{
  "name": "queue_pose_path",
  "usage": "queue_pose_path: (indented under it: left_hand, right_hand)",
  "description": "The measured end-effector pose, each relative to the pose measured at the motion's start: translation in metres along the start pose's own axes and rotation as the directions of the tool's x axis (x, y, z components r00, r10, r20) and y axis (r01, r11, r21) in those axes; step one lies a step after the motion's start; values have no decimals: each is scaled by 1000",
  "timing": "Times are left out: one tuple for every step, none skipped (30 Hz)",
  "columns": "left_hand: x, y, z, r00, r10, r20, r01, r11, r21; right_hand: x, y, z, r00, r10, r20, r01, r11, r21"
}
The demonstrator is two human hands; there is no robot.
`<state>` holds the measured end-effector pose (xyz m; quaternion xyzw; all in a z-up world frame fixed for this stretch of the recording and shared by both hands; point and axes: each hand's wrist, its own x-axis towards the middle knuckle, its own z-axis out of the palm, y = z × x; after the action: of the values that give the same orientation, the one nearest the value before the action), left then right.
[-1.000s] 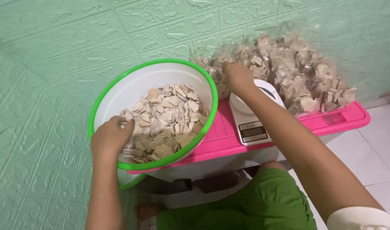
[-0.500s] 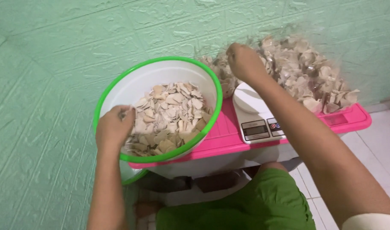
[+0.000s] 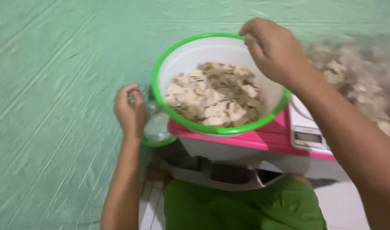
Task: The person scoops dried fruit slices from a large green-rimmed bowl into small clear plastic bags using a metal spoon. After filling each bag, the person places it on a digital scale to check the weight, then sets the bag aside. The process is repeated multiple times.
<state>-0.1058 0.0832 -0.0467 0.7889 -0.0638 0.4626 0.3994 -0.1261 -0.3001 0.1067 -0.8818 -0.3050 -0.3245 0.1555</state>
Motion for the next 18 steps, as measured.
queue_pose_path:
  left_hand:
    - [-12, -36, 2, 1000, -13, -22, 14, 1000, 22]
    - [-23, -71, 5, 999, 51, 15, -51, 997, 54]
    - [-36, -106, 8, 991, 113, 65, -118, 990, 80]
    - [-56, -141, 15, 993, 100, 54, -105, 989, 100]
    - [-74, -177, 24, 984, 144, 106, -164, 963, 216]
    - [-93, -212, 34, 970, 178, 163, -224, 919, 326]
    - [-107, -220, 37, 971, 171, 164, -218, 917, 334]
    - [-121, -228, 41, 951, 250, 184, -311, 753, 581]
    - [-135, -235, 48, 920, 320, 227, -370, 519, 770]
    - [-144, -249, 56, 922, 314, 228, -367, 518, 772]
    - [-153, -263, 67, 930, 105, 352, -337, 628, 701]
    - [-161, -277, 78, 872, -93, 480, -271, 725, 633]
    - [-164, -283, 85, 871, -97, 482, -268, 728, 631]
    - [-168, -289, 93, 777, -258, 574, -229, 734, 640]
    - [-169, -295, 101, 650, -403, 644, -191, 733, 652]
    - [-161, -284, 105, 648, -405, 646, -189, 735, 651]
    - [-152, -272, 108, 531, -514, 674, -163, 718, 677]
    - [-143, -261, 111, 399, -610, 684, -143, 696, 704]
  right_hand:
    - [4, -6, 2, 1000, -27, 7, 27, 999, 18]
    - [8, -12, 4, 998, -32, 46, 33, 999, -24]
    - [9, -17, 5, 996, -26, 83, 31, 997, -68]
    - [13, -26, 5, 995, -45, 90, 49, 997, -51]
    - [15, -35, 3, 993, -27, 113, 33, 998, -51]
    - [17, -41, 1, 991, -10, 136, 18, 998, -52]
    - [16, -44, 3, 990, -15, 140, 21, 999, -44]
    - [16, -46, 4, 986, -25, 165, 38, 997, -71]
    - [15, -47, 5, 981, -33, 190, 53, 993, -103]
    - [16, -48, 10, 980, -35, 195, 55, 994, -99]
    - [16, -49, 14, 977, -86, 197, 123, 976, -180]
    - [17, -49, 19, 969, -137, 204, 189, 947, -260]
    - [17, -45, 26, 968, -135, 210, 189, 947, -260]
    - [18, -41, 32, 957, -171, 233, 232, 937, -263]
    - [19, -37, 38, 945, -207, 254, 274, 924, -266]
    - [20, -37, 41, 944, -206, 259, 274, 924, -266]
    - [20, -38, 44, 941, -185, 284, 272, 911, -310]
    - [20, -38, 47, 937, -162, 308, 271, 896, -353]
